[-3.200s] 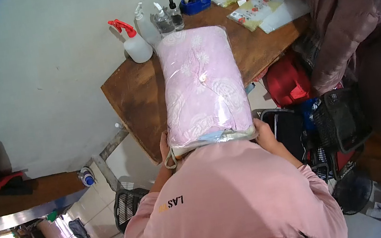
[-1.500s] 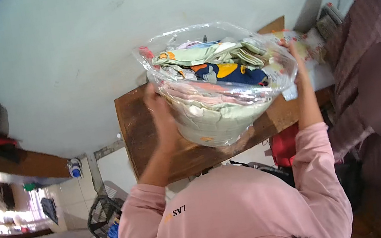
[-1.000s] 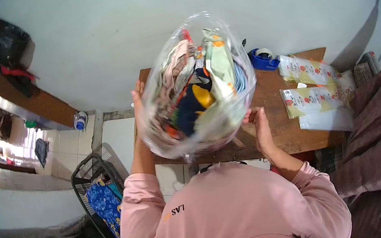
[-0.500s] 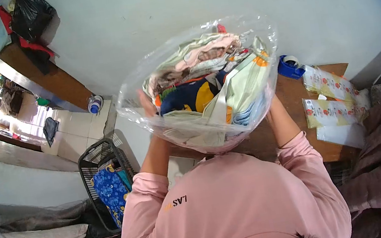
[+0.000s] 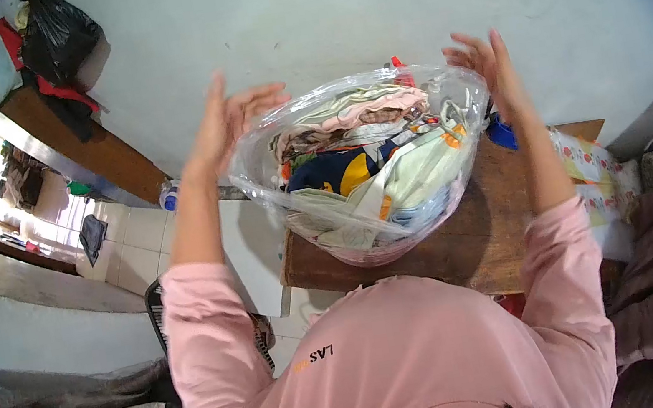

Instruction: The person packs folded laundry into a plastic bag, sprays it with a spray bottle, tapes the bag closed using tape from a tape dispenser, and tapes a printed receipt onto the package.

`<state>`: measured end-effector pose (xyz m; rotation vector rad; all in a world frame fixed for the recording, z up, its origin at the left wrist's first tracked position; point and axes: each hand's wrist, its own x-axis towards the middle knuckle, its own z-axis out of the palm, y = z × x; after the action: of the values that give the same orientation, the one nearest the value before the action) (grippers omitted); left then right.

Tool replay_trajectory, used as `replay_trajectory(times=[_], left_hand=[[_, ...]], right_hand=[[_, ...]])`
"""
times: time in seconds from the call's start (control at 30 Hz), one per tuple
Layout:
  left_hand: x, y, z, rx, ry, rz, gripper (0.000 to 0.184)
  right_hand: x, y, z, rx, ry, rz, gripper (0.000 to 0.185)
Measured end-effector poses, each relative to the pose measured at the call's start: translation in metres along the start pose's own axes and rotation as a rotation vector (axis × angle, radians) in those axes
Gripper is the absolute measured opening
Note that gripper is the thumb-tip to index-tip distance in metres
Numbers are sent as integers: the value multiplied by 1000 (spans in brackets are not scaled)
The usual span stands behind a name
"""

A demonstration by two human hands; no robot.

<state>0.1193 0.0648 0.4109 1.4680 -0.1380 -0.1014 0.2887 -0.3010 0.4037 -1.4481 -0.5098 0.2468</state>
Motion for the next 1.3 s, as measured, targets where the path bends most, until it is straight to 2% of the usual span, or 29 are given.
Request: replay_trajectory(times=[0.07, 0.1, 0.17, 0.2, 0.3, 0.37, 0.43, 0.47, 0.5, 0.53, 0.6, 0.67, 0.73, 0.8, 0.83, 0.87, 0.9, 0.93, 1.0, 1.03, 1.1, 1.13, 1.17, 1.23, 1.27, 1.3], left_hand=[[22, 32, 26, 723, 55, -30, 50], [30, 37, 35, 1061, -17, -10, 44], [42, 40, 50, 1730, -169, 33, 33], [47, 42, 43, 1468, -12, -32, 21], [39, 108, 37, 1327, 99, -116, 24], [27, 110, 32, 1255, 189, 131, 26], [7, 114, 48, 1189, 182, 598, 25], [0, 94, 50, 1050, -50, 654, 28], [-12, 79, 64, 1159, -226, 629, 30], [-25, 63, 78, 1249, -409, 606, 32], [-48, 62, 109, 1666, -613, 358, 32], [-57, 70, 115, 1797, -767, 75, 30], [-74, 95, 88, 1384, -476, 605, 20], [-85, 123, 81, 1444, -443, 594, 13], [-89, 130, 73, 1270, -289, 527, 12], [-92, 136, 62, 1090, -143, 458, 12], [-84, 132, 40, 824, 46, 492, 20], [-73, 135, 29, 907, 158, 530, 36], [-42, 96, 3, 817, 374, 522, 54], [-33, 59, -13, 709, 379, 425, 58], [-23, -23, -29, 474, 372, 186, 64], [-16, -81, -42, 271, 339, 70, 68], [-23, -121, -34, 399, 262, 188, 72], [-34, -152, -7, 429, 225, 259, 72], [-36, -153, 5, 251, 312, 190, 72], [-36, -145, 17, 61, 408, 135, 71]], right_hand=[[16, -24, 10, -563, -202, -69, 61], [20, -36, 20, -845, -300, -104, 53], [20, -59, 50, -1213, -526, 143, 36], [22, -71, 56, -1393, -642, 276, 28], [29, -124, 27, -1182, -480, 61, 19], [22, -140, 6, -1068, -406, -230, 22], [-8, -153, 18, -975, -463, -567, 30], [-28, -148, 32, -1001, -566, -568, 35], [-49, -138, 46, -1022, -672, -561, 41], [-62, -118, 55, -1115, -757, -648, 38], [-81, -100, 67, -1388, -924, -553, 30], [-91, -99, 73, -1723, -1044, -151, 24], [-92, -121, 55, -1463, -887, -265, 18], [-99, -151, 31, -1211, -692, -345, 16], [-102, -160, 17, -1088, -583, -367, 14], [-98, -161, -19, -896, -371, -432, 20], [-91, -161, -55, -699, -161, -488, 27], [-86, -150, -70, -542, -15, -489, 33], [-72, -99, -86, -226, 274, -502, 45], [-68, -61, -74, -209, 400, -354, 57], [-59, 33, -65, -44, 406, -164, 62], [-50, 96, -77, 148, 340, -20, 61], [-56, 144, -57, 296, 333, 33, 57], [-81, 225, 9, 552, 295, 26, 51], [-92, 246, 32, 604, 280, 11, 49], [-101, 243, 37, 526, 268, 9, 50]])
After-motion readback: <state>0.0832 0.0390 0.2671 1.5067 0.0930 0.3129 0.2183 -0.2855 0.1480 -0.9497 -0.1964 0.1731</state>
